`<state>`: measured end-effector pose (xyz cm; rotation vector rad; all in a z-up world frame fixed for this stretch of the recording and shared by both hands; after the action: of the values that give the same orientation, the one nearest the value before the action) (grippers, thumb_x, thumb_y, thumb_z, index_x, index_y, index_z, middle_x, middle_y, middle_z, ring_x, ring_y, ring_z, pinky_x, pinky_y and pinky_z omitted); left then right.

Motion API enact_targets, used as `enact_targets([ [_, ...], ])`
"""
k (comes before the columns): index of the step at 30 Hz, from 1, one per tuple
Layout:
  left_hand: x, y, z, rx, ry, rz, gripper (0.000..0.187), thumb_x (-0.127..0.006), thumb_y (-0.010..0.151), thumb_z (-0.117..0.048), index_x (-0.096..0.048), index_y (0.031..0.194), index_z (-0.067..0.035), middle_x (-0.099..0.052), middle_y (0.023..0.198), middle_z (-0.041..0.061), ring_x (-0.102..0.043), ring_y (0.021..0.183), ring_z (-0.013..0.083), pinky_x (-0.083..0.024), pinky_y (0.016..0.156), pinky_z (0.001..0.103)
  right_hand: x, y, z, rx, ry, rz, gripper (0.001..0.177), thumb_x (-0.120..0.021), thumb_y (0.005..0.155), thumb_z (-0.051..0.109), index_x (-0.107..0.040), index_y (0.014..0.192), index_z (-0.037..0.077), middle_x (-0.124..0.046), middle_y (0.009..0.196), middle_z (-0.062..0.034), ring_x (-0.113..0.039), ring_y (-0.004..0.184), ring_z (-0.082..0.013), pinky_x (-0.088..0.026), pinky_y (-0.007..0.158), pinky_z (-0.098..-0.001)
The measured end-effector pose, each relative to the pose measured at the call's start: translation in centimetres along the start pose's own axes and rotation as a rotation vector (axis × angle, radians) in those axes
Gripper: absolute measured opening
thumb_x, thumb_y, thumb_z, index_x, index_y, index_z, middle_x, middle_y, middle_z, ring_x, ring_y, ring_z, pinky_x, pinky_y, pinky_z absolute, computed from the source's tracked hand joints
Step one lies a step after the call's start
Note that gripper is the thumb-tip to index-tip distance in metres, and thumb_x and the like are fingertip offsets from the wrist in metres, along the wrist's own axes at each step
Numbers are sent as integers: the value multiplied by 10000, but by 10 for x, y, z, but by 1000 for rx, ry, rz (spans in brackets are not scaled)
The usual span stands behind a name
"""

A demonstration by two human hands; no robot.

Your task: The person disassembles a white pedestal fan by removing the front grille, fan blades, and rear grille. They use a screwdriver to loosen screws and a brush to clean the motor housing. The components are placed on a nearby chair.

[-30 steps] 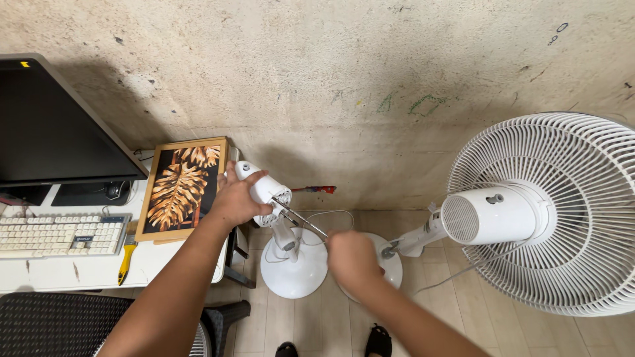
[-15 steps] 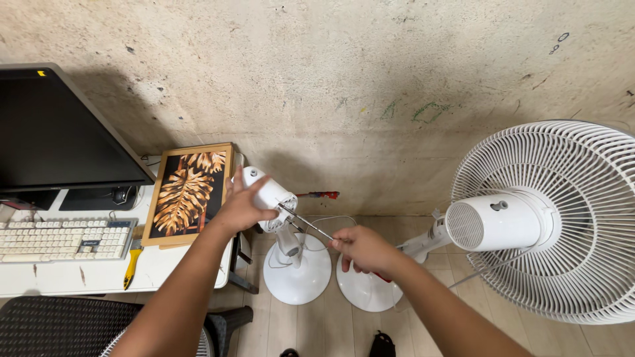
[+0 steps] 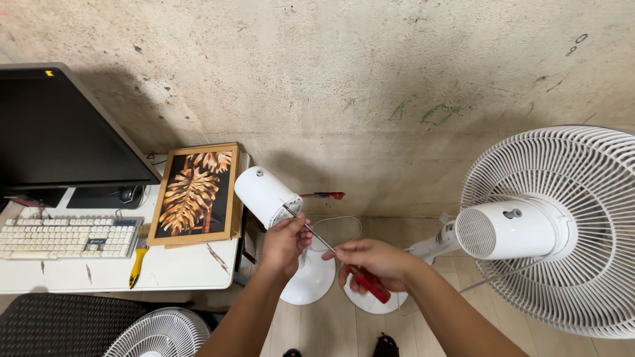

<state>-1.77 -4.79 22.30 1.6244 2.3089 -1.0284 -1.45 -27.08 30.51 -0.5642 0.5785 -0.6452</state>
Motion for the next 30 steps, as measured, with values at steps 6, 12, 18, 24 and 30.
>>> enact_targets([
  [6,5,4,5,8,30,-21,180,-642,984,-178,-678,957,-4,-661,804,60,-616,691,155,-537,655,297,-4,-25,-33,-19,345,188,426,-519,1049,373,-616,1277,27,-590,708,-43,-402,451,-67,-283,358,-218],
  [12,33,-4,-61,-305,1057,-498,459,-581,973,-457,-745,1096,-46,-760,961,156,-739,924,314,-558,869,429,-3,-14,-41,20,445,115,461,-515,1046,384,-656,1258,0,-478,635,8,-299,406,-35,-233,340,-200],
  [18,34,24,-136,-320,1730,70,1529,-1080,510,-505,-87,1656,-300,-3,1593,337,-122,1498,553,-280,1107,509,0,-16,-35,2,355,32,359,-506,1045,313,-654,1096,-10,-510,628,-26,-322,401,-62,-233,342,-218],
  [24,21,16,-141,-185,1664,-47,1380,-977,455,-429,-195,1592,-389,-177,1570,272,-428,1399,482,-420,1166,421,-10,-11,-36,81,136,-237,322,-568,1013,309,-681,1011,8,-517,597,-13,-357,383,-82,-249,328,-242],
  [30,18,13,-136,-291,1651,-71,1346,-959,463,-411,-228,1591,-353,-207,1548,291,-477,1352,487,-443,1143,417,-49,-30,-28,821,-1468,-1040,347,-652,793,98,-674,1118,-23,-670,739,-154,-666,644,-336,-510,534,-430],
])
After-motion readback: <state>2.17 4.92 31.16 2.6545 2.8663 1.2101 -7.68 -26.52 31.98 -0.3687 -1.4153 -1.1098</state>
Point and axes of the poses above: each hand's wrist, its own y-axis towards the middle knuckle, its own x-axis out of the back of the hand, z = x × y, the point moved 2 cm from there along y, towards the middle knuckle
